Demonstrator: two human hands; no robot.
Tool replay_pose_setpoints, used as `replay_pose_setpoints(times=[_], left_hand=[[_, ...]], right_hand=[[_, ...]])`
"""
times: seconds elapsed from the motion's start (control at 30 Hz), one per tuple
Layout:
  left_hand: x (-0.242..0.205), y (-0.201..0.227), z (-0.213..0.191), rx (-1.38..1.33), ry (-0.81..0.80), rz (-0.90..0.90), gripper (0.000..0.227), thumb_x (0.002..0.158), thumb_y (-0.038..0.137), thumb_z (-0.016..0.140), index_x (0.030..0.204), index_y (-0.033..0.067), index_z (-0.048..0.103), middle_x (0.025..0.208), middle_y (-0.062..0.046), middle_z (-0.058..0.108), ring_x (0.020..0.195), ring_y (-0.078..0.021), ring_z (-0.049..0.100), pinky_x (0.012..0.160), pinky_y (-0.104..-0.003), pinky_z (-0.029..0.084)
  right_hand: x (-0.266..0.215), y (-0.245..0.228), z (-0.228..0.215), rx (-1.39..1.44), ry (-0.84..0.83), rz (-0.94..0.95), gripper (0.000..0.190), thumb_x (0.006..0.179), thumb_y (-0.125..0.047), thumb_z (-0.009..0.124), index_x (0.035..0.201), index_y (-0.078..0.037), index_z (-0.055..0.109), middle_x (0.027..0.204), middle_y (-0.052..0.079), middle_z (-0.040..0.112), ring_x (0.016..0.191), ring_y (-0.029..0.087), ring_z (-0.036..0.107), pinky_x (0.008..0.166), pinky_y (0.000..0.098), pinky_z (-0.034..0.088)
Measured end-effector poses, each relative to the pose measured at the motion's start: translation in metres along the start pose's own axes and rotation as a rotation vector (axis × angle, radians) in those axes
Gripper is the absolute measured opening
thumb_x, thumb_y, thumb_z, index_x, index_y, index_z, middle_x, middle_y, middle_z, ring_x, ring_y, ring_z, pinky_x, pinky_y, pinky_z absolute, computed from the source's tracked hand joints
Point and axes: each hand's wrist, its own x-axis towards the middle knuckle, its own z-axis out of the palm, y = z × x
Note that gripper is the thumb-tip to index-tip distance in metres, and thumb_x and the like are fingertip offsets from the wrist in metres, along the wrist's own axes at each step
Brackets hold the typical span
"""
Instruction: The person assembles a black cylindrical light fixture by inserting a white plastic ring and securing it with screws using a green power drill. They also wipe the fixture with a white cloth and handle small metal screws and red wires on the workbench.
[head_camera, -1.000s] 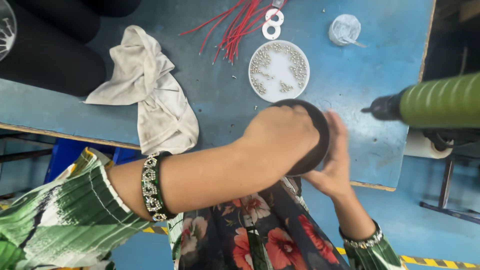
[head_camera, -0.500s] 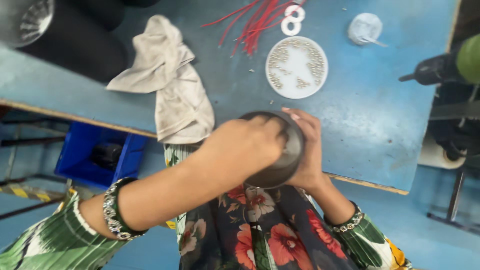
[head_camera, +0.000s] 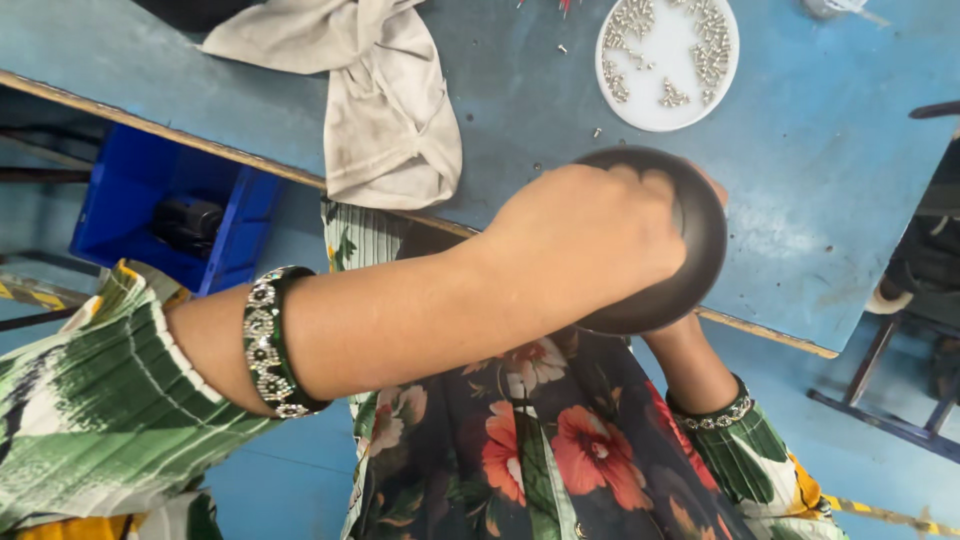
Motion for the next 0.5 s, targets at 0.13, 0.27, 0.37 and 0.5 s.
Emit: replay_pose_setpoints(times=[0.13, 0.27, 0.37, 0.5], left_hand=[[-0.0008, -0.0059, -0.0015, 0.007, 0.035, -0.001, 0.019, 0.069, 0.013, 0.071, 0.082, -0.0004, 0.073, 0.089, -0.018, 0.071, 0.077, -0.0308, 0.074, 0.058, -0.041, 0.06], [0.0024, -0.0108, 0.0006, -0.015, 0.029, -0.005, 0.02, 0.07, 0.013, 0.07, 0.083, -0.0013, 0.072, 0.09, -0.018, 0.071, 0.075, -0.0315, 0.074, 0.057, -0.041, 0.059], [0.0016, -0.0092, 0.0014, -0.012, 0.018, -0.001, 0.019, 0.072, 0.012, 0.07, 0.084, -0.0015, 0.073, 0.091, -0.018, 0.071, 0.076, -0.0308, 0.074, 0.057, -0.041, 0.059], [0.0002, -0.0081, 0.0031, 0.003, 0.027, 0.017, 0.017, 0.072, 0.012, 0.07, 0.082, -0.001, 0.073, 0.091, -0.017, 0.071, 0.077, -0.0298, 0.074, 0.056, -0.041, 0.059]], right_hand=[[-0.0005, 0.0032, -0.0019, -0.029, 0.047, -0.027, 0.074, 0.083, -0.019, 0.092, 0.143, -0.006, 0.051, 0.14, 0.011, 0.058, 0.13, 0.022, 0.059, 0.112, 0.0372, 0.049], [0.0001, 0.0041, -0.0021, 0.007, 0.018, -0.033, 0.075, 0.082, -0.02, 0.091, 0.143, -0.006, 0.051, 0.141, 0.01, 0.058, 0.131, 0.022, 0.059, 0.112, 0.0375, 0.049], [-0.0007, 0.0047, -0.0023, 0.019, 0.007, -0.034, 0.075, 0.081, -0.02, 0.091, 0.143, -0.007, 0.051, 0.142, 0.01, 0.058, 0.132, 0.022, 0.058, 0.113, 0.0378, 0.048], [-0.0051, 0.0076, -0.0034, 0.03, -0.005, -0.033, 0.076, 0.08, -0.021, 0.091, 0.143, -0.007, 0.052, 0.143, 0.009, 0.058, 0.132, 0.022, 0.058, 0.113, 0.0382, 0.048]])
